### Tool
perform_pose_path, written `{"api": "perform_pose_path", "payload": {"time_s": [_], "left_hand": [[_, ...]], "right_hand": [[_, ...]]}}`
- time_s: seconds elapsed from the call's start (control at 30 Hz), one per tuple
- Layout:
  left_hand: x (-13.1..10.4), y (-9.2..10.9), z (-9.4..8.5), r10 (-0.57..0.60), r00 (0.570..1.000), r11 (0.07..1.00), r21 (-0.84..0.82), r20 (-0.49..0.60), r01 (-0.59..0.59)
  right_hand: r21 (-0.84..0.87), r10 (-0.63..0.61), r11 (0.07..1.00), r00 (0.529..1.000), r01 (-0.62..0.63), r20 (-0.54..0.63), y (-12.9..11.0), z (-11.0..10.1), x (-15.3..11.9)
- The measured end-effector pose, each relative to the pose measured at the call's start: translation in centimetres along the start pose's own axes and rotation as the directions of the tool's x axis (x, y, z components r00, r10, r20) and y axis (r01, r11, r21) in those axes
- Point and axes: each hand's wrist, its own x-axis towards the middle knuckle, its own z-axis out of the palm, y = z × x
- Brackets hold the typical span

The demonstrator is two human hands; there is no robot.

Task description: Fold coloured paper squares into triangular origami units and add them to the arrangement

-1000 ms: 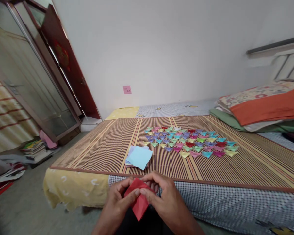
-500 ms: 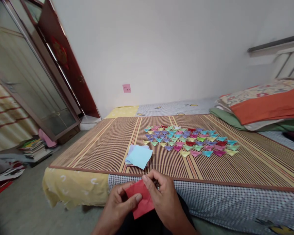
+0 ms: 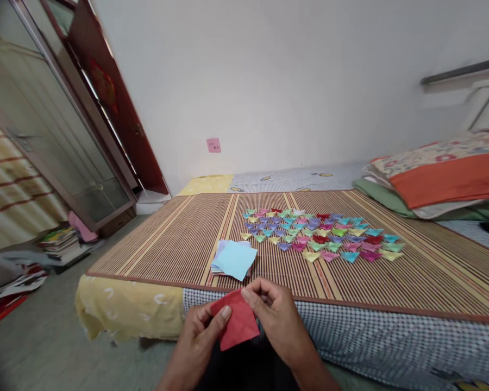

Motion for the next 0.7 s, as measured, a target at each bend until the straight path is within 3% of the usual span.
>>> {"api": "perform_pose_path", "payload": {"time_s": [0.13, 0.23, 0.43, 0.53, 0.6, 0.7], "left_hand": [[-0.1, -0.9, -0.2, -0.018, 0.993, 0.998, -0.059, -0.121, 0.011], [0.1, -1.3, -0.1, -0.031, 0.991, 0.996, -0.085, -0.134, 0.02], [0.5, -0.2, -0.6, 0.019, 0.969, 0.99, -0.13, -0.246, -0.053], [0.2, 1.2, -1.4, 0.096, 0.985, 0.995, 0.0, -0.14, -0.097], [0.1, 2.0, -1.9, 0.075, 0.997, 0.994, 0.081, 0.026, -0.077], [0.4, 2.3, -2.4, 0.015, 0.995, 0.996, 0.085, 0.097, -0.023]], "right_hand": [[-0.023, 0.024, 0.999, 0.996, -0.022, 0.085, 0.1, -0.2, -0.2], [-0.047, 0.017, 0.999, 0.997, -0.013, 0.073, 0.3, 0.1, -0.5], [-0.032, 0.047, 0.999, 0.995, -0.044, 0.089, 0.1, -0.2, -0.2], [-0.012, 0.061, 0.998, 0.992, -0.06, 0.11, -0.1, -0.5, -0.1], [-0.018, 0.063, 0.998, 0.989, -0.061, 0.135, -0.3, -0.5, -0.1], [-0.047, 0.051, 0.998, 0.986, -0.044, 0.158, -0.5, -0.3, -0.1]]}}
